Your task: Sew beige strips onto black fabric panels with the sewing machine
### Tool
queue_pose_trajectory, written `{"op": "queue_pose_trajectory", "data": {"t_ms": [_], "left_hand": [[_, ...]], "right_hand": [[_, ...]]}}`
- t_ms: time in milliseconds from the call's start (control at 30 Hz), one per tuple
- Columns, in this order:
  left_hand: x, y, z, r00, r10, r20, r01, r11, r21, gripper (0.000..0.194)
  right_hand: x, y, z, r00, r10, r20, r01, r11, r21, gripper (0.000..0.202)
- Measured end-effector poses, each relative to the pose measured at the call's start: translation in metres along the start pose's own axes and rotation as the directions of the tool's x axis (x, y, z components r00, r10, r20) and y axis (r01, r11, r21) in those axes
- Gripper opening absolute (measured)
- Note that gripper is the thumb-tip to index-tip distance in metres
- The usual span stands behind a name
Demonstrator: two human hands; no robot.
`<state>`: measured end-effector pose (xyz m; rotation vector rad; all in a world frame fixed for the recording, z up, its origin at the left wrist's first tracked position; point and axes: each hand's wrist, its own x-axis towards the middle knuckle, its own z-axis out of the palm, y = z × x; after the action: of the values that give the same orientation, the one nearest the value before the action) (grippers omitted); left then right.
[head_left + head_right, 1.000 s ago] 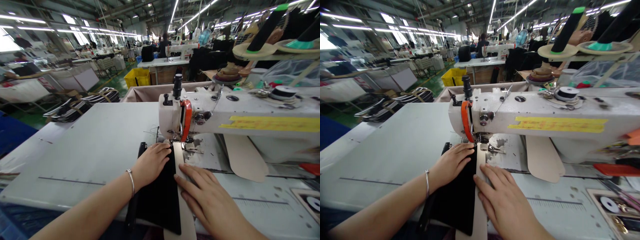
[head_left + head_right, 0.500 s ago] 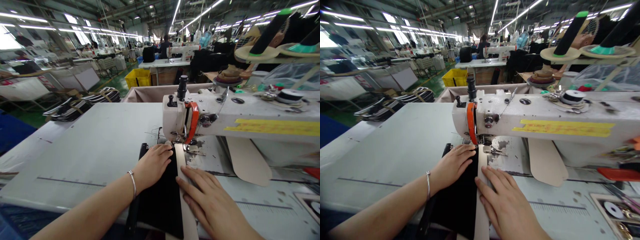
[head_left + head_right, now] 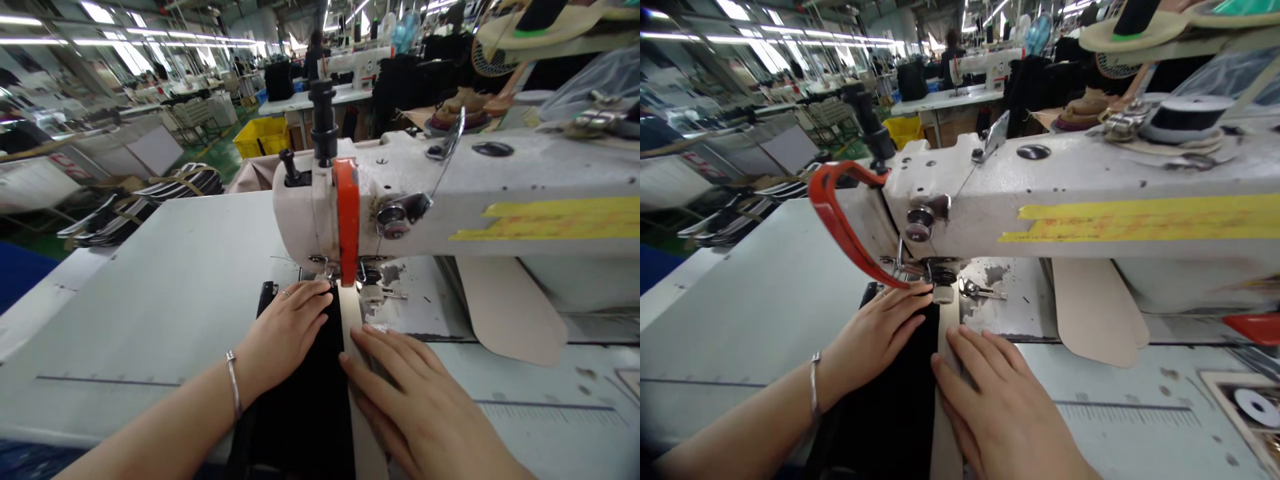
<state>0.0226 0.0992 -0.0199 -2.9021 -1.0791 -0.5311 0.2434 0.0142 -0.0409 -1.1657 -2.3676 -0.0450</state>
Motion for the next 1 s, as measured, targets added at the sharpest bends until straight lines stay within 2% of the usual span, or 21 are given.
{"op": "queue_pose_trajectory", "data": {"t_ms": [233, 400, 533, 633, 733, 833, 933, 1000], "left_hand": [[-0.003, -0.001, 0.000, 1.000, -0.021, 0.021, 0.022, 1.000, -0.022, 0.026], [-0.003, -0.001, 0.000, 1.000, -0.010, 0.003, 0.010, 1.000, -0.025, 0.026], [-0.001, -0.003, -0.001, 1.000, 0.006, -0.022, -0.006, 0.999, -0.040, 0.026], [-0.002, -0.001, -0.005, 0.997, 0.075, 0.006, -0.074, 0.994, -0.081, 0.027], [-0.016, 0.014, -0.017, 0.988, 0.133, 0.078, -0.121, 0.983, -0.141, 0.025], [-0.046, 0.042, -0.029, 0.976, 0.169, 0.139, -0.134, 0.964, -0.232, 0.024], [-0.078, 0.071, -0.032, 0.980, 0.179, 0.090, -0.149, 0.951, -0.271, 0.028], [-0.094, 0.083, -0.027, 0.981, 0.191, 0.038, -0.178, 0.959, -0.221, 0.027]], "right_hand": [[0.002, 0.005, 0.002, 0.999, -0.042, -0.013, 0.042, 0.999, -0.016, 0.037], [0.002, 0.002, 0.000, 1.000, -0.005, 0.003, 0.005, 1.000, 0.029, 0.036], [-0.002, -0.001, -0.001, 0.996, 0.021, 0.087, -0.025, 0.999, 0.044, 0.038], [-0.005, -0.002, -0.002, 0.986, 0.040, 0.165, -0.048, 0.998, 0.045, 0.039], [-0.006, -0.004, -0.005, 0.977, 0.067, 0.204, -0.081, 0.995, 0.061, 0.038], [-0.006, -0.004, -0.006, 0.974, 0.075, 0.215, -0.093, 0.993, 0.075, 0.037], [-0.006, -0.005, -0.005, 0.974, 0.075, 0.212, -0.094, 0.992, 0.081, 0.036], [-0.007, -0.004, -0.004, 0.977, 0.072, 0.200, -0.089, 0.993, 0.080, 0.036]]}}
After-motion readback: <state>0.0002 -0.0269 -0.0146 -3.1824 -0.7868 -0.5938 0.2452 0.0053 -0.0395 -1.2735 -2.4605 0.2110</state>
